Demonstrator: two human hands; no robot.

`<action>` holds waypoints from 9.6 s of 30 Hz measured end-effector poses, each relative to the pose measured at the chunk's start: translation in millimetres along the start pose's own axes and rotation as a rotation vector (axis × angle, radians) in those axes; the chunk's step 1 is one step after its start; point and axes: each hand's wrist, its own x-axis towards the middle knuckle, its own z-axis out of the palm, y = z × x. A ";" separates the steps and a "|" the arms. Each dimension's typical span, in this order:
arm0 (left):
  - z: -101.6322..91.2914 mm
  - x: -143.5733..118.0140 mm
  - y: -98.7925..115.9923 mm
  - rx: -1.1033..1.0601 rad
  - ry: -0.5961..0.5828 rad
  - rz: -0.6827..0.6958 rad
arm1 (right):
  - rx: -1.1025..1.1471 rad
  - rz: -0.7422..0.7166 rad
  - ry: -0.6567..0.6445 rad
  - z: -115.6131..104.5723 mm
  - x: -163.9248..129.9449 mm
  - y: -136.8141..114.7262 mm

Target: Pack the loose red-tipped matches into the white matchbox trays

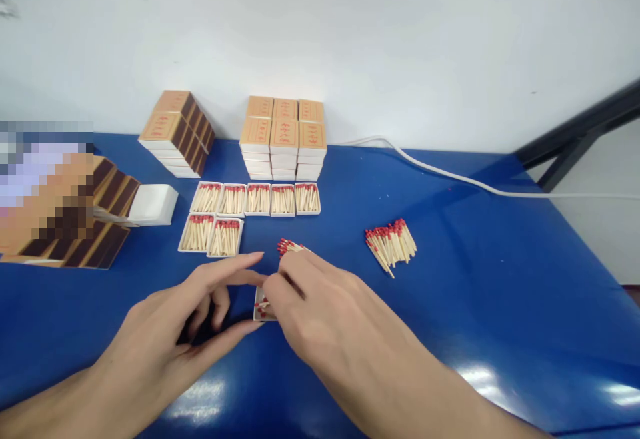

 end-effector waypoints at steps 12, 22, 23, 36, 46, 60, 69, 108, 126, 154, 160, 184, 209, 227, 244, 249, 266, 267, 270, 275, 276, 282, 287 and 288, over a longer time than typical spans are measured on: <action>-3.1 -3.1 -2.9 -0.018 -0.017 -0.015 | 0.230 0.057 -0.016 -12.5 3.1 -1.4; -4.8 -1.3 -2.8 -0.041 -0.025 -0.036 | 0.223 -0.036 0.058 -11.3 4.5 -1.6; -5.2 -2.2 -2.4 -0.038 -0.023 -0.035 | 0.231 -0.035 0.082 -14.4 5.8 -1.6; -7.0 -6.1 20.0 -0.246 0.304 -0.123 | 0.295 0.164 0.290 -5.2 2.8 -20.7; -11.3 -8.2 18.5 -0.341 0.276 -0.078 | 0.300 0.027 0.257 7.4 4.6 -21.7; -14.1 -7.5 2.1 0.014 0.039 -0.036 | -0.016 0.399 0.437 -10.7 14.5 13.8; -17.0 -7.5 -2.7 0.075 0.034 -0.059 | -0.048 0.391 0.215 1.5 8.1 20.5; -13.8 -3.1 -1.7 -0.003 0.006 -0.085 | -0.194 -0.124 0.086 -5.2 11.0 -9.1; -14.0 -2.5 -0.7 -0.058 0.025 -0.122 | 0.281 0.135 0.011 -14.4 7.8 10.5; -14.9 -2.9 -6.5 -0.174 -0.058 -0.197 | 0.330 0.002 0.022 -19.1 15.7 21.8; -13.4 -4.8 -7.6 -0.160 -0.066 -0.198 | 0.286 -0.018 0.066 -14.7 13.9 22.5; -19.0 -8.4 -6.1 0.101 0.020 0.031 | -0.141 0.248 0.172 -6.4 14.4 29.2; -22.3 -2.5 -6.5 0.046 -0.019 -0.043 | -0.027 0.017 0.150 -13.7 11.1 13.1; -20.9 -2.7 -8.4 0.064 -0.034 0.008 | 0.106 0.036 0.046 -12.3 5.1 9.5; -20.1 -3.7 -8.0 0.026 -0.033 -0.008 | 0.336 0.183 -0.008 -19.9 10.1 10.3; -20.3 -1.7 -7.8 0.053 -0.023 0.010 | 0.363 0.210 -0.033 -22.4 9.7 10.4; -20.7 -1.8 -5.3 0.067 -0.004 -0.003 | -0.102 0.247 0.095 -16.3 8.1 32.2; -20.6 -1.3 -5.3 0.062 0.000 0.003 | -0.089 0.237 0.081 -16.2 8.1 32.2; -20.7 -0.4 -5.7 0.064 0.002 -0.001 | -0.095 0.181 0.079 -14.1 8.2 32.3; -20.9 -2.4 -6.7 0.067 -0.017 -0.014 | -0.170 0.117 0.149 -8.9 9.4 31.2; -20.8 -2.7 -6.6 0.055 -0.015 -0.016 | -0.159 0.119 0.170 -8.7 10.0 29.6; -19.8 -1.1 -6.3 0.001 -0.013 -0.008 | 0.040 0.064 0.227 -7.7 12.5 12.3; -20.1 -0.7 -8.4 0.006 -0.021 0.002 | -0.074 -0.098 0.176 -4.1 12.4 6.7; -20.0 -0.8 -8.5 0.008 -0.026 0.006 | -0.112 -0.112 0.170 -3.2 12.3 6.8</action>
